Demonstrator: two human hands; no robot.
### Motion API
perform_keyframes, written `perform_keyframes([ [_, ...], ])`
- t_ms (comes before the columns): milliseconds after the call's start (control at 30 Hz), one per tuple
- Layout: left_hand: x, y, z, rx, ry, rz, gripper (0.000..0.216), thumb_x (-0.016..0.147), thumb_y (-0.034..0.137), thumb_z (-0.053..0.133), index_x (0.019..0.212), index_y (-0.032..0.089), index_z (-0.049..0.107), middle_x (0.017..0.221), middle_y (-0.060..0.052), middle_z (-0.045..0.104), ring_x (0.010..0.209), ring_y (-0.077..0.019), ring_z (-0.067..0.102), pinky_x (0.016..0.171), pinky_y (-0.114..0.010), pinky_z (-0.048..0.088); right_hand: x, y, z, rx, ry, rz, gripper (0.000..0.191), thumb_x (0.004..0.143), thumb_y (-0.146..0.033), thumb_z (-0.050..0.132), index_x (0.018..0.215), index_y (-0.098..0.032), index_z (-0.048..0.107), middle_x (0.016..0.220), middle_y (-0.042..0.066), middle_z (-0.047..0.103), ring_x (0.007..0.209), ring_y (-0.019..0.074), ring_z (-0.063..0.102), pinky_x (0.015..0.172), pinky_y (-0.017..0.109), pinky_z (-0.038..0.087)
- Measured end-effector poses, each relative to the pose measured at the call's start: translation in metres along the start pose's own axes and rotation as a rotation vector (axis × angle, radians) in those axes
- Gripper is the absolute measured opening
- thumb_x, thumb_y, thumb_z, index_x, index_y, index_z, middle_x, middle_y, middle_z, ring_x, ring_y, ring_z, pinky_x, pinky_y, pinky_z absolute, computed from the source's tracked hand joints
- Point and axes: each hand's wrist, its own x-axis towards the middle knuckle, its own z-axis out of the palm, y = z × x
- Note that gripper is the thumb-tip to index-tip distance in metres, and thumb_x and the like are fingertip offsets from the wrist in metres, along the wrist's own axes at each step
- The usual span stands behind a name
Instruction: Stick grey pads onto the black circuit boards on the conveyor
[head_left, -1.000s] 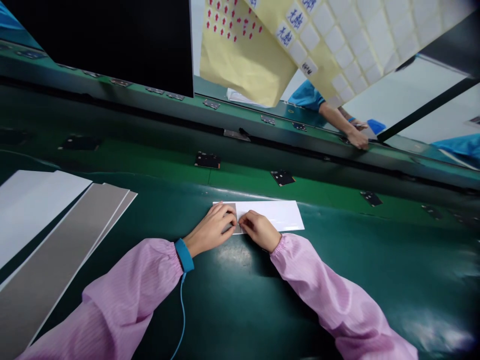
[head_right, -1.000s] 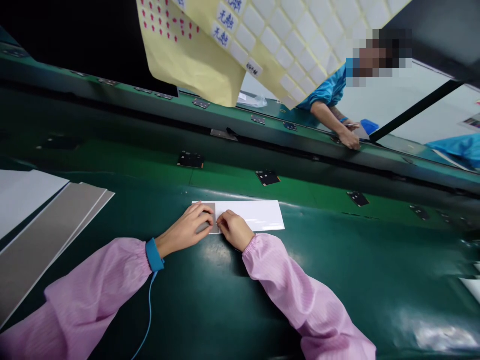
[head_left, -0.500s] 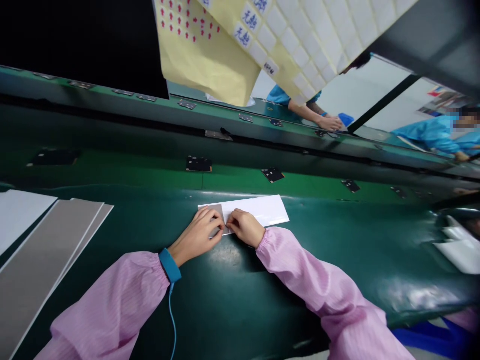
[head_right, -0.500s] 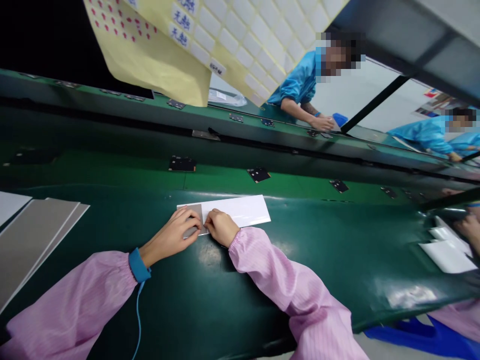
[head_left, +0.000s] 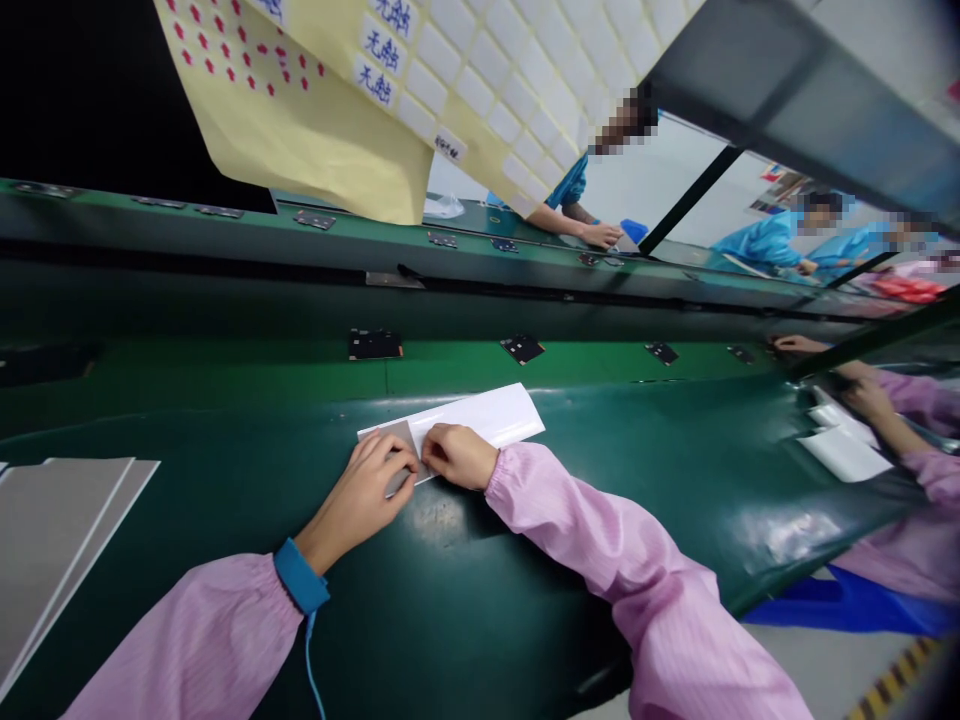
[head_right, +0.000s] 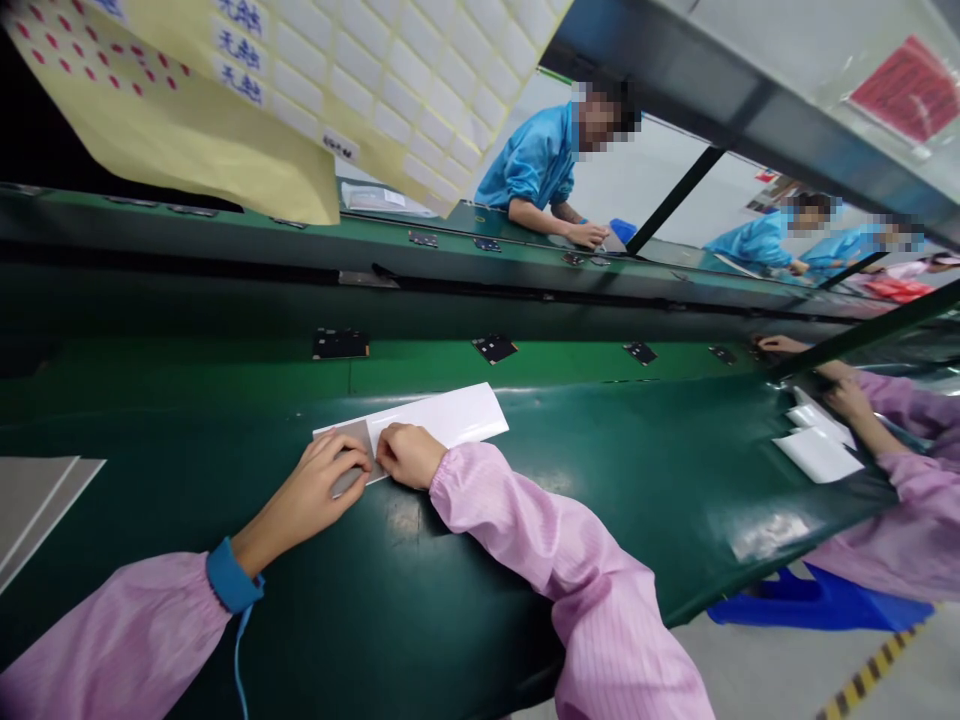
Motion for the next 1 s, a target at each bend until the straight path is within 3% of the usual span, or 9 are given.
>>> perform_keyframes([
  [200,0.001,-0.003,0.004,0.004,0.021,-0.023,0.011,0.085,0.017,0.046,0.089,0.021,0.055,0.096,-0.003,0.052,0.095,-0.0202,0.049,0.099,-0.046,0.033,0.031,0.008,-0.019,0.059,0.043,-0.027,0.01,0.075,-0.006,0.054,0.07,-0.013,0.06,0.071,0.002,0.06,0.062,0.0095,0.051,0.062,0.021,0.039],
  [367,0.001,0.0,0.0,-0.03,-0.032,-0.032,0.013,0.081,0.012,0.047,0.086,0.021,0.054,0.092,-0.002,0.052,0.096,-0.0206,0.048,0.099,-0.046,0.032,0.08,0.035,-0.044,0.131,0.117,-0.035,0.012,0.075,-0.005,0.055,0.071,-0.012,0.063,0.071,0.001,0.062,0.061,0.0076,0.053,0.063,0.02,0.041],
  [600,0.001,0.004,-0.004,-0.088,-0.057,-0.062,0.015,0.076,0.008,0.049,0.083,0.02,0.053,0.089,-0.001,0.049,0.095,-0.0194,0.047,0.103,-0.045,0.029,0.152,0.069,-0.066,0.286,0.148,0.278,0.007,0.081,-0.012,0.055,0.075,-0.012,0.059,0.055,-0.003,0.054,0.048,0.0069,0.051,0.052,0.019,0.045],
  [733,0.001,0.004,-0.005,-0.119,-0.054,-0.084,0.014,0.075,0.008,0.05,0.082,0.02,0.053,0.09,-0.002,0.049,0.094,-0.0195,0.046,0.103,-0.045,0.029,0.173,0.071,-0.062,0.174,0.098,0.282,0.007,0.084,-0.013,0.051,0.082,-0.014,0.058,0.055,-0.004,0.052,0.047,0.006,0.051,0.05,0.017,0.044],
  [1000,0.001,0.005,-0.008,-0.135,-0.049,-0.096,0.013,0.076,0.01,0.05,0.083,0.021,0.054,0.089,-0.002,0.048,0.094,-0.0195,0.045,0.103,-0.044,0.029,0.189,0.082,-0.061,-0.135,0.043,0.322,0.011,0.085,-0.02,0.052,0.087,-0.015,0.062,0.069,0.001,0.061,0.057,0.0082,0.055,0.061,0.02,0.044],
])
